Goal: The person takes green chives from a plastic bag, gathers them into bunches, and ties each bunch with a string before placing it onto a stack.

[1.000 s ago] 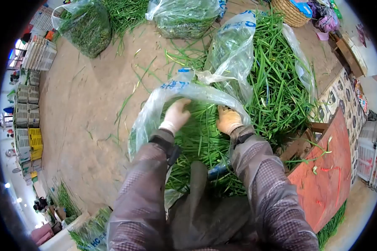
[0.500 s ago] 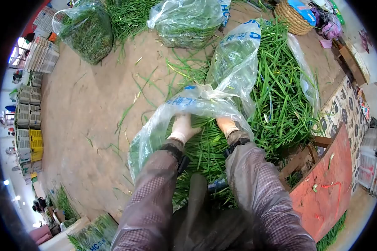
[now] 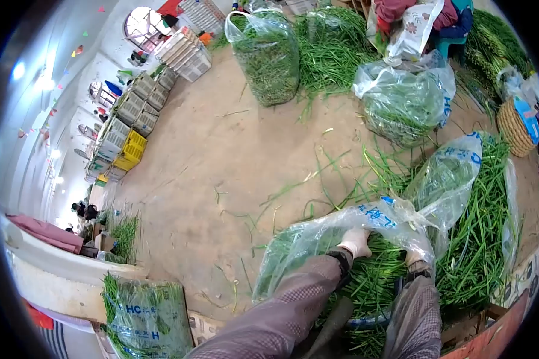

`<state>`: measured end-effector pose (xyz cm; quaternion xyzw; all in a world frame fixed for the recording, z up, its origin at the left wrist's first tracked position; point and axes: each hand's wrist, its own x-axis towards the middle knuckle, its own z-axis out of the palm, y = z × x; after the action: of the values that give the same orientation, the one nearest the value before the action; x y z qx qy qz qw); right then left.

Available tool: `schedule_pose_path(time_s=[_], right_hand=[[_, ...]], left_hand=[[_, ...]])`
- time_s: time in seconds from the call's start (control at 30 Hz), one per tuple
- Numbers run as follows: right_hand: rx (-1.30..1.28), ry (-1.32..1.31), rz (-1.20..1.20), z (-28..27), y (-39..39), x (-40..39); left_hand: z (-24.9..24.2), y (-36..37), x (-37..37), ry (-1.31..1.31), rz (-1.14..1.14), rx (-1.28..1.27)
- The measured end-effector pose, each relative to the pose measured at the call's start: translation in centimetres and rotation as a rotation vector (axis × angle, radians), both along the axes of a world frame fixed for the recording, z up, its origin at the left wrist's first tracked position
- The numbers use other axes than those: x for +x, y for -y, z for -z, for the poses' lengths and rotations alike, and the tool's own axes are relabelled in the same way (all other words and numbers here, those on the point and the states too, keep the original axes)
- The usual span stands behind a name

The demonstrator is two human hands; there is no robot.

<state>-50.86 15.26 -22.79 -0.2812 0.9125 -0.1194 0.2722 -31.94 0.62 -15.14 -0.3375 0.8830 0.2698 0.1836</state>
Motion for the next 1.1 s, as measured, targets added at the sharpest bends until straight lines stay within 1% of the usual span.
schedule_pose_path(time_s=[0.03, 0.07, 0.17, 0.2, 0.27, 0.3, 0.33, 0.4, 0.43, 0.47, 0.5, 0.53, 0.57, 0.6, 0.63, 0.67, 0.73, 0.77, 0.83, 0.93, 0.97, 1.0, 1.07, 1.1], right_hand=[[0.002, -0.003, 0.001, -0.2, -0.1, 0.1], [-0.001, -0.002, 0.008, -0.2, -0.1, 0.0], [-0.004, -0.006, 0.014, -0.4, -0.3, 0.2], [-0.007, -0.007, 0.016, -0.5, -0.4, 0.2], [-0.017, -0.007, 0.019, -0.6, -0.7, 0.5], [-0.019, -0.005, 0.028, -0.6, -0.9, 0.7], [-0.039, -0.003, 0.033, -0.7, -1.1, 0.7], [-0.101, 0.017, 0.048, -0.9, -1.4, 1.5], [-0.171, 0.038, 0.065, -0.6, -1.8, 2.3], [-0.252, 0.076, 0.083, -0.6, -2.2, 3.3], [-0.344, 0.133, 0.118, -1.9, -2.7, 4.6], [-0.424, 0.207, 0.164, -2.7, -3.4, 5.9], [-0.504, 0.309, 0.232, -4.8, -4.3, 7.8], [-0.571, 0.433, 0.323, -7.1, -5.1, 9.7], [-0.648, 0.563, 0.414, -9.5, -5.9, 11.5], [-0.727, 0.688, 0.505, -12.1, -6.7, 13.5], [-0.984, 0.810, 0.578, -17.6, -7.5, 17.2], [-1.092, 0.782, 0.537, -16.5, -8.6, 18.6], [-1.070, 0.822, 0.527, -15.7, -10.0, 19.3], [-1.007, 0.809, 0.480, -16.0, -10.2, 18.8], [-0.964, 0.800, 0.452, -16.2, -10.2, 18.4], [-0.916, 0.780, 0.415, -16.6, -10.1, 18.1], [-0.923, 0.743, 0.419, -16.3, -10.0, 18.2], [-0.893, 0.750, 0.405, -16.6, -10.1, 18.0]], left_hand=[[1.0, -0.2, 0.4, -0.066, -0.003, 0.001], [0.6, -0.3, 0.7, -0.038, -0.008, 0.017], [-0.7, -1.2, 2.3, -0.250, -0.041, 0.024], [-1.2, -1.5, 2.9, -0.284, -0.055, 0.045], [-1.8, -2.2, 3.8, -0.272, -0.038, -0.016], [-1.1, -2.5, 4.3, -0.255, -0.061, -0.006], [-0.4, -2.8, 4.9, -0.313, -0.066, -0.029], [-1.9, -3.7, 5.8, -0.418, -0.074, -0.091], [-2.3, -3.7, 5.9, -0.395, -0.081, -0.041], [-1.1, -3.8, 6.9, -0.535, -0.095, -0.052], [-2.4, -4.2, 7.2, -0.456, -0.104, -0.012], [-1.8, -4.6, 8.0, -0.510, -0.138, -0.025], [-2.6, -5.1, 8.6, -0.556, -0.146, -0.037], [-1.1, -5.8, 9.7, -0.668, -0.135, -0.096], [-1.9, -6.2, 10.3, -0.669, -0.108, -0.081], [-1.9, -6.7, 11.4, -0.710, -0.051, -0.163], [-2.6, -8.4, 13.4, -0.618, -0.058, -0.165], [-2.3, -9.1, 14.5, -0.624, -0.044, -0.186], [-1.6, -10.2, 15.9, -0.649, -0.026, -0.219], [-3.1, -10.4, 16.7, -0.613, -0.006, -0.178], [-4.0, -10.3, 16.9, -0.564, -0.003, -0.152], [-6.4, -9.8, 16.6, -0.503, -0.018, -0.031], [-8.1, -9.6, 17.3, -0.496, -0.055, 0.008], [-8.9, -9.4, 17.8, -0.453, -0.098, 0.062]])
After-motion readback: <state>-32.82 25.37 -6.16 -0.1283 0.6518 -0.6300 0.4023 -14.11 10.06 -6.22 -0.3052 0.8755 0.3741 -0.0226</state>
